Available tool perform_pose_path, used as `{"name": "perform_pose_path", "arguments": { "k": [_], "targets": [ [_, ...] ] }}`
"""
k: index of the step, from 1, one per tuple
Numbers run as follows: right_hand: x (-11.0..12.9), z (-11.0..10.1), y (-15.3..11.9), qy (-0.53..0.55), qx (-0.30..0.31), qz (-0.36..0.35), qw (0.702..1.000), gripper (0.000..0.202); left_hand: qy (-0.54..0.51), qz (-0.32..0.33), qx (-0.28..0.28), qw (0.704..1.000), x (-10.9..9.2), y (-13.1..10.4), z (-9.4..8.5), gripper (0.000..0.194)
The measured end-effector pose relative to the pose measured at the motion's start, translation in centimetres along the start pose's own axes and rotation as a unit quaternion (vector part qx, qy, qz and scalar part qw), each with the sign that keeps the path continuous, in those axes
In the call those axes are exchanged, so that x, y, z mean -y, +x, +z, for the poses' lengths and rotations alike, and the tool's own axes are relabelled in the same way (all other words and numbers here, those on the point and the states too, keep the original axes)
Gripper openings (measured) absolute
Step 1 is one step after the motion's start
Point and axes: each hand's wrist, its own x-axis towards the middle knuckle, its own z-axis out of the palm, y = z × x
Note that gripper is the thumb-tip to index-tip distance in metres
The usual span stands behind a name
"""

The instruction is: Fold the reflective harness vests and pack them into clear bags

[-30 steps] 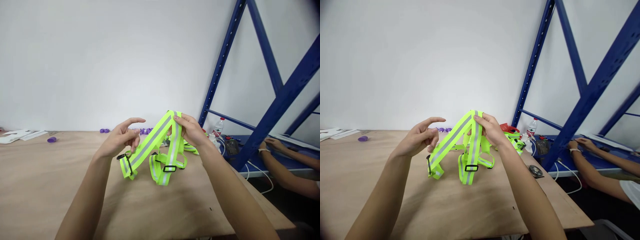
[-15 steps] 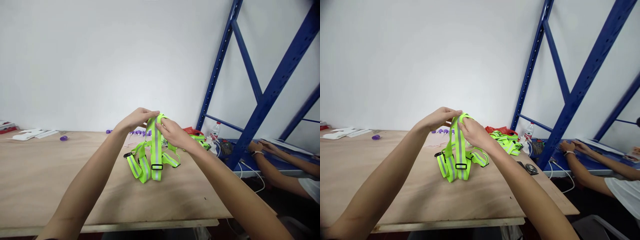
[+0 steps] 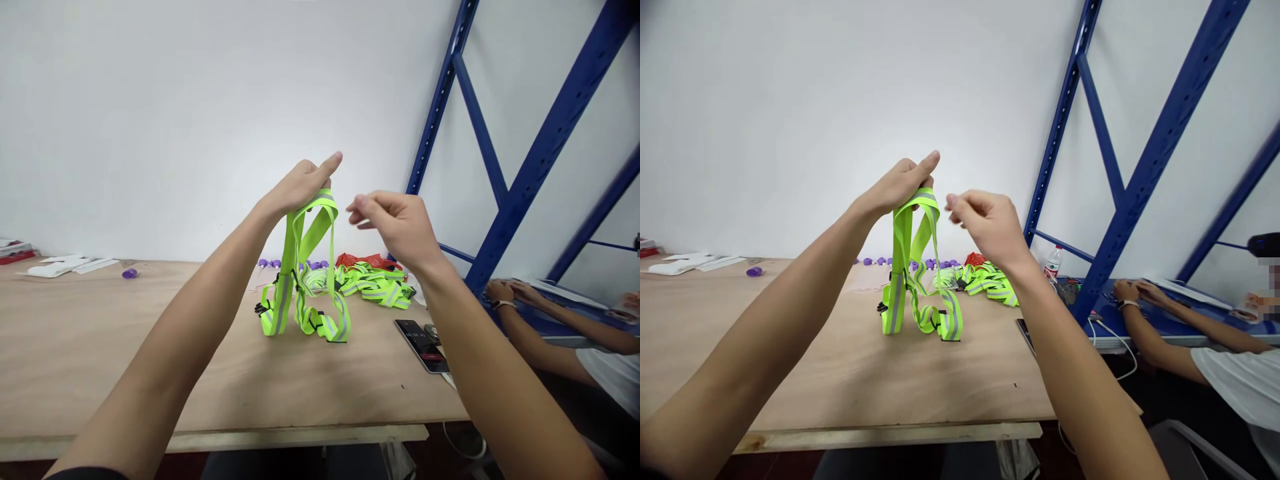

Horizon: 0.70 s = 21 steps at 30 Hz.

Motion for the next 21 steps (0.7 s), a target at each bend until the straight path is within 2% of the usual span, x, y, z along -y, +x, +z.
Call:
{"name": "perform_pose_path", "arguments": {
  "k": [1, 2, 6, 8, 10, 13, 15, 17, 19, 20, 21],
  "targets": [
    [-0.3, 0.0, 0.2, 0.033, -0.026, 0.003, 0.999, 0.043, -0.011, 0.006, 0.002, 1.0, -0.3, -0.2, 0.1, 0.066],
    [-0.8, 0.2, 0.5, 0.068, -0.022, 0.013, 0.997, 0.046, -0.018, 0.012, 0.005, 1.0, -0.6, -0.5, 0.4, 0.067],
    [-3.0, 2.2, 0.7, 0.198, 0.121, 0.1, 0.968, 0.058, -0.014, 0.057, 0.033, 0.998, -1.0, -1.8, 1.9, 0.068],
    [-3.6, 3.3, 0.4, 0.241, 0.161, 0.141, 0.947, 0.055, -0.008, 0.09, 0.035, 0.995, -0.7, -2.3, 2.4, 0.065],
    [-3.8, 4.1, 0.1, 0.291, 0.177, 0.173, 0.924, 0.048, -0.012, 0.109, 0.033, 0.993, -0.1, -2.7, 2.7, 0.06],
    [-3.6, 5.0, -0.1, 0.352, 0.166, 0.204, 0.898, 0.038, -0.023, 0.098, 0.02, 0.995, 1.1, -3.3, 2.6, 0.053],
    [-3.5, 5.8, 0.0, 0.355, 0.151, 0.215, 0.897, 0.034, -0.012, 0.092, -0.046, 0.995, 2.1, -3.8, 2.3, 0.048],
    [-3.6, 6.8, 0.1, 0.338, 0.128, 0.21, 0.909, 0.034, 0.01, 0.084, -0.179, 0.98, 2.9, -4.9, 2.0, 0.043],
    [-3.9, 7.8, 0.2, 0.314, 0.083, 0.181, 0.928, 0.038, 0.017, 0.068, -0.299, 0.952, 3.6, -6.5, 1.9, 0.044],
    [-4.1, 8.3, 0.3, 0.301, 0.057, 0.158, 0.939, 0.041, 0.016, 0.057, -0.324, 0.944, 3.8, -7.5, 2.0, 0.045],
    [-4.3, 8.7, 0.4, 0.286, 0.032, 0.132, 0.948, 0.044, 0.018, 0.044, -0.322, 0.946, 4.0, -8.6, 2.2, 0.045]
  ]
}}
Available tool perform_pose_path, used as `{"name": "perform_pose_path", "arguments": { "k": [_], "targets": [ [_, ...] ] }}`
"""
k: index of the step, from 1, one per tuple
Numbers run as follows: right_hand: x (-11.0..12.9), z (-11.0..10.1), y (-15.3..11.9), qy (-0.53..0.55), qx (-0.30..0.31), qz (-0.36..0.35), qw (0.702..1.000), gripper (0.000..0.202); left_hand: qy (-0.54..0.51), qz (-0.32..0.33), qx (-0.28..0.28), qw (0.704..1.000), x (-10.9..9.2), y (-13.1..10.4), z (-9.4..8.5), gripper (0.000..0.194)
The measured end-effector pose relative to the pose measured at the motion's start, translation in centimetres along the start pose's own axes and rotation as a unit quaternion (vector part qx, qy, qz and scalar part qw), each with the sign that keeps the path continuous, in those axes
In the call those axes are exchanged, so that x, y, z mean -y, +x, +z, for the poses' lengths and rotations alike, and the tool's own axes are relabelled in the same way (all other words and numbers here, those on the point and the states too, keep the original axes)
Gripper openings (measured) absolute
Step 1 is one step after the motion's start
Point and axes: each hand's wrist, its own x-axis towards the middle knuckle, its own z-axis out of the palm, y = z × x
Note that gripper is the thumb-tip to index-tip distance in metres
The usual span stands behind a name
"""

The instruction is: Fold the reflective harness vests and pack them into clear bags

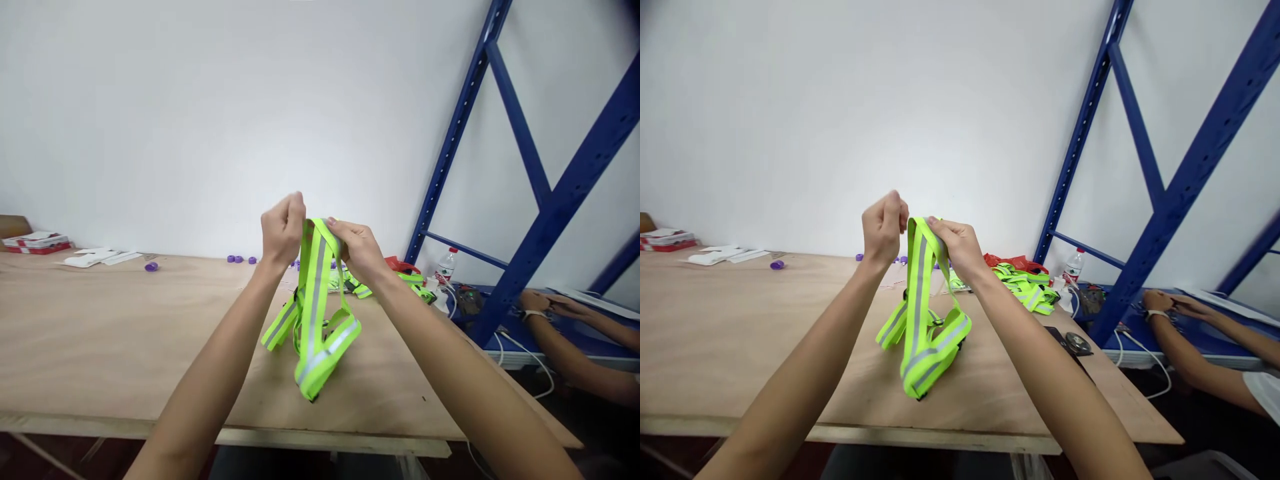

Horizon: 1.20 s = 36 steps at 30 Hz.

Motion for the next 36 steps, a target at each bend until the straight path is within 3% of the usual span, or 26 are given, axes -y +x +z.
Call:
{"name": "perform_pose_path", "arguments": {
  "k": [4, 7, 10, 13, 16, 19, 24, 26, 28, 31, 33, 36],
  "targets": [
    [-0.6, 0.2, 0.9, -0.05, -0.033, -0.08, 0.995, 0.05, 0.031, -0.093, 0.138, 0.986, 0.5, -4.0, -1.1, 0.03],
    [-0.3, -0.4, 1.6, -0.077, -0.04, -0.098, 0.991, 0.051, -0.087, -0.213, 0.244, 0.942, 1.4, -5.3, -1.8, 0.033],
    [0.3, -1.7, 2.3, -0.089, -0.051, -0.115, 0.988, 0.051, -0.177, -0.256, 0.309, 0.899, 2.5, -4.9, -3.4, 0.037],
    [1.0, -3.4, 3.0, -0.122, -0.079, -0.139, 0.979, 0.049, -0.157, -0.251, 0.349, 0.889, 3.2, -3.6, -5.6, 0.039],
    [2.2, -4.8, 3.5, -0.153, -0.116, -0.207, 0.959, 0.048, -0.128, -0.242, 0.378, 0.884, 3.4, -2.2, -7.6, 0.042],
    [4.1, -5.6, 3.9, -0.193, -0.127, -0.269, 0.935, 0.048, -0.127, -0.235, 0.363, 0.893, 2.9, -1.0, -9.0, 0.041],
    [7.2, -5.9, 3.9, -0.274, -0.127, -0.297, 0.906, 0.055, -0.15, -0.241, 0.271, 0.92, 0.8, 0.3, -9.8, 0.031],
    [7.9, -6.1, 3.9, -0.282, -0.14, -0.305, 0.899, 0.055, -0.206, -0.232, 0.256, 0.915, 0.0, 0.3, -9.9, 0.027],
    [8.1, -6.5, 4.0, -0.273, -0.147, -0.313, 0.898, 0.053, -0.291, -0.21, 0.247, 0.9, -0.6, 0.1, -9.9, 0.035],
    [7.0, -7.4, 4.4, -0.245, -0.154, -0.302, 0.908, 0.052, -0.382, -0.197, 0.221, 0.876, -0.6, -0.4, -9.4, 0.039],
    [5.2, -8.0, 5.0, -0.22, -0.168, -0.271, 0.922, 0.052, -0.395, -0.225, 0.193, 0.869, 0.3, -0.5, -8.8, 0.038],
    [0.5, -8.9, 6.1, -0.224, -0.172, -0.146, 0.948, 0.047, -0.341, -0.312, 0.179, 0.868, 3.6, -0.5, -7.8, 0.038]
  ]
}}
